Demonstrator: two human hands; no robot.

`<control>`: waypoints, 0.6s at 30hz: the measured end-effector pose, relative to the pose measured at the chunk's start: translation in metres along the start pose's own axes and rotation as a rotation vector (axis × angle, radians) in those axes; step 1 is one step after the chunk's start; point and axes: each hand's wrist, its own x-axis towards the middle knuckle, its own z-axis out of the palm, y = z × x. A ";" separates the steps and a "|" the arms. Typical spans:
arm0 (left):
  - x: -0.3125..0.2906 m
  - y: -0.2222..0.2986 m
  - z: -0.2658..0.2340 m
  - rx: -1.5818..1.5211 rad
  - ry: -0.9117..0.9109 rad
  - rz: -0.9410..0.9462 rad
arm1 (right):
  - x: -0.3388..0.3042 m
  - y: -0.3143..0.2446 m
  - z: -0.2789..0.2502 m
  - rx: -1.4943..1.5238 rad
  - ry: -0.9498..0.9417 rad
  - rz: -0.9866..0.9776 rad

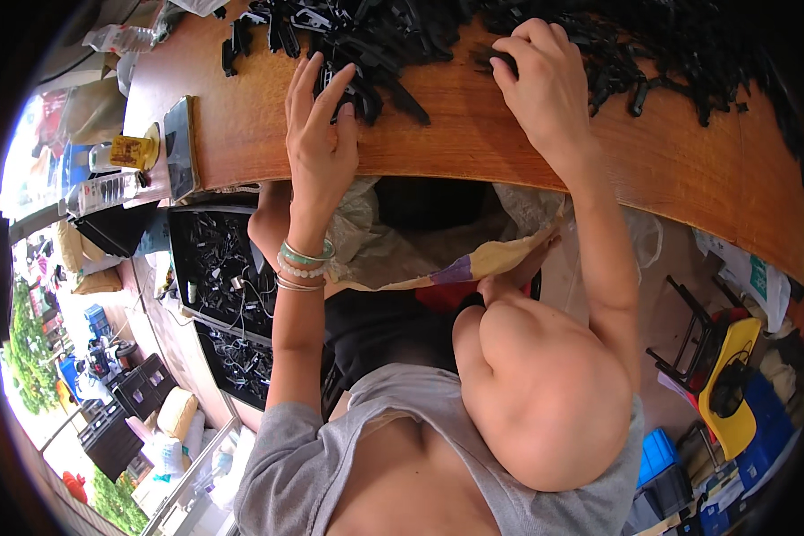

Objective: The person assembles plastic parts by fitting pairs together by hand and dropping them into a bag, then empties more plastic components onto the table from a sack.

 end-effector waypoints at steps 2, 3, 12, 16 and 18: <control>0.009 0.006 -0.002 0.081 -0.054 0.062 | -0.004 -0.006 -0.004 0.053 0.099 -0.008; 0.011 0.007 -0.004 0.167 -0.106 0.120 | -0.008 -0.019 -0.012 0.218 0.079 0.168; 0.023 0.024 -0.011 0.030 0.140 0.053 | -0.044 -0.048 -0.028 1.342 -0.096 0.472; 0.007 0.054 -0.004 -0.782 0.163 -0.554 | -0.047 -0.059 -0.034 1.478 -0.164 0.398; 0.000 0.064 -0.002 -1.183 0.031 -0.787 | -0.047 -0.065 -0.038 1.496 -0.139 0.379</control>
